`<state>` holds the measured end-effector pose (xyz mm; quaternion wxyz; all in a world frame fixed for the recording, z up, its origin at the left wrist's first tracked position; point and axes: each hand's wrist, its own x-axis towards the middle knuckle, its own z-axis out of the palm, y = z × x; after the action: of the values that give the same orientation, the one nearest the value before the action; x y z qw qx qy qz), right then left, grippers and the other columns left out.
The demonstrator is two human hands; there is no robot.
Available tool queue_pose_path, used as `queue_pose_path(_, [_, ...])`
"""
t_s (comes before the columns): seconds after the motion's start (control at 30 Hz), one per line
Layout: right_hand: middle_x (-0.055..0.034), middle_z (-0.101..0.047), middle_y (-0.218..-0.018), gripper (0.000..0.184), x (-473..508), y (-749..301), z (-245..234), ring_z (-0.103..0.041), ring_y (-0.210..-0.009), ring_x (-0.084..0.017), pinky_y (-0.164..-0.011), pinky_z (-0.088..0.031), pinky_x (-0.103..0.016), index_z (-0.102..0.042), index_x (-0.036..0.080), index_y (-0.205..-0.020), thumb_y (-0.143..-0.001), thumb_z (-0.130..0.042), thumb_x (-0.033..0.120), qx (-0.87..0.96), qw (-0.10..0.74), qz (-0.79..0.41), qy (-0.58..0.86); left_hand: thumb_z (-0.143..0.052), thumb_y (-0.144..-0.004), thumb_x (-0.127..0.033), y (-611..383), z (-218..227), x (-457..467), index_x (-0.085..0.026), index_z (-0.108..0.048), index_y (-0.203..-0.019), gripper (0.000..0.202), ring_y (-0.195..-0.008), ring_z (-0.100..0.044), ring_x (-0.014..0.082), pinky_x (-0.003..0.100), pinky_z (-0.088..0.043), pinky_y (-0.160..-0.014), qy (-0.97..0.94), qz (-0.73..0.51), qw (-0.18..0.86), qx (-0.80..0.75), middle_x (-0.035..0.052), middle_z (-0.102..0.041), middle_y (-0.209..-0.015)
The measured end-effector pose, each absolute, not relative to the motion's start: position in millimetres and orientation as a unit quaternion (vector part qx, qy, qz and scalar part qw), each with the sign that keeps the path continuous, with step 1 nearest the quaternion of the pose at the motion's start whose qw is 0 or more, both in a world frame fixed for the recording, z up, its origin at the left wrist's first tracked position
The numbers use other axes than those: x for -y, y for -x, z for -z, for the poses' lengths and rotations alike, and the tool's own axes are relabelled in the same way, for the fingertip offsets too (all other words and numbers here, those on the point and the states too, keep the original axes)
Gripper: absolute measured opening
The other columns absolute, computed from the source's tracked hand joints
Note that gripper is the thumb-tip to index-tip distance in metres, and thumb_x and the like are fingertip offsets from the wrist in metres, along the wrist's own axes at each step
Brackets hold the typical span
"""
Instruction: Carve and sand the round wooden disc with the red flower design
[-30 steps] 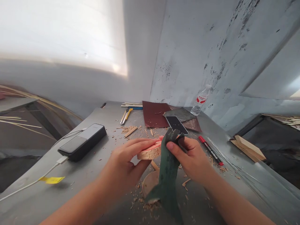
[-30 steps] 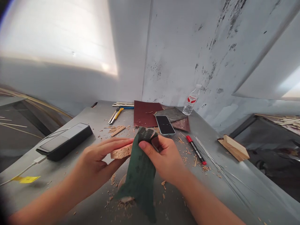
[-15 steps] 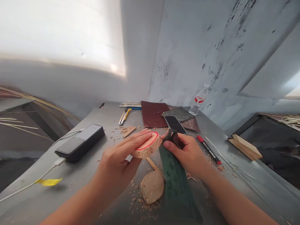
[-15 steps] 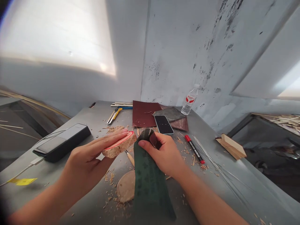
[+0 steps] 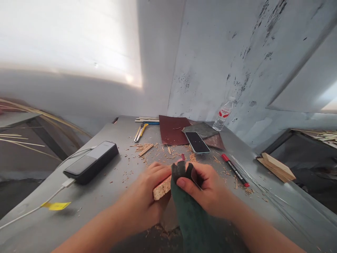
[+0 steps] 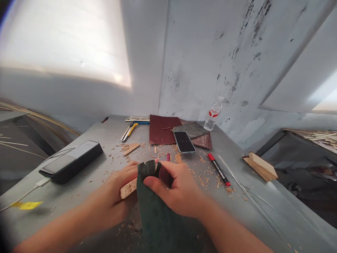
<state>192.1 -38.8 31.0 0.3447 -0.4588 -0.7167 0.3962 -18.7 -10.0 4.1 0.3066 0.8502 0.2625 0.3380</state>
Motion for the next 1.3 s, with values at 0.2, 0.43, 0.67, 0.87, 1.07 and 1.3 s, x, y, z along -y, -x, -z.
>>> queue_pose_path(0.2, [0.0069,-0.039,-0.058,0.04,47.6,-181.4,-29.2,-0.032,-0.053,-0.01,-0.049,-0.026,-0.025,-0.053,0.021,-0.074,-0.098,-0.064,0.051,0.766,0.345,-0.267,0.472,-0.054,-0.088,-0.009,17.2,4.2,15.2,-0.026,-0.056,-0.129,0.045,-0.109,-0.06,0.0267,0.042,-0.054,-0.092,-0.828,-0.343,0.351,-0.271,0.0086,-0.062,-0.12])
queue_pose_path(0.43, [0.0074,-0.037,-0.055,0.051,41.4,-182.9,-26.8,-0.031,-0.053,-0.009,-0.046,-0.023,-0.024,-0.043,0.022,-0.064,-0.093,-0.069,0.055,0.733,0.388,-0.212,0.517,-0.048,-0.087,-0.008,11.7,3.8,18.5,-0.024,-0.054,-0.107,0.026,-0.103,-0.058,0.023,0.041,-0.055,-0.091,-0.81,-0.321,0.377,-0.315,0.0053,-0.058,-0.11])
queue_pose_path(0.67, [0.009,-0.035,-0.055,0.051,47.6,-177.8,-27.5,-0.03,-0.052,-0.008,-0.048,-0.026,-0.022,-0.045,0.021,-0.066,-0.093,-0.069,0.057,0.768,0.365,-0.235,0.471,-0.051,-0.092,-0.015,14.2,5.8,19.8,-0.025,-0.052,-0.103,0.015,-0.104,-0.059,0.0232,0.039,-0.056,-0.091,-0.831,-0.33,0.356,-0.272,0.0052,-0.059,-0.111])
queue_pose_path(0.87, [0.0027,-0.055,-0.06,0.051,8.0,-231.2,-29.3,-0.048,-0.057,-0.015,-0.052,-0.034,-0.027,-0.053,0.022,-0.069,-0.099,-0.055,0.063,0.715,0.237,-0.053,0.655,-0.049,-0.085,-0.006,19.0,6.2,20.8,-0.031,-0.045,-0.135,0.056,-0.11,-0.06,0.0234,0.039,-0.053,-0.096,-0.825,-0.327,0.359,-0.289,0.0057,-0.059,-0.123])
queue_pose_path(1.07, [-0.0155,-0.071,-0.122,0.041,-10.8,-264.4,-25.9,-0.068,-0.11,-0.033,-0.089,-0.054,-0.043,-0.07,0.017,-0.118,-0.088,-0.078,0.044,0.712,0.177,0.024,0.679,-0.05,-0.083,-0.005,15.8,6.0,19.0,-0.029,-0.047,-0.131,0.054,-0.116,-0.059,0.0243,0.042,-0.05,-0.1,-0.82,-0.315,0.366,-0.308,0.0065,-0.058,-0.126])
queue_pose_path(1.3, [-0.0111,-0.065,-0.136,0.034,-45.8,-205.5,-25.6,-0.067,-0.116,-0.027,-0.098,-0.058,-0.049,-0.065,0.019,-0.132,-0.102,-0.067,0.036,0.806,0.063,0.071,0.585,-0.055,-0.081,-0.011,7.4,5.0,24.0,-0.023,-0.051,-0.127,0.048,-0.102,-0.06,0.0246,0.042,-0.052,-0.092,-0.814,-0.334,0.39,-0.271,0.0072,-0.059,-0.114])
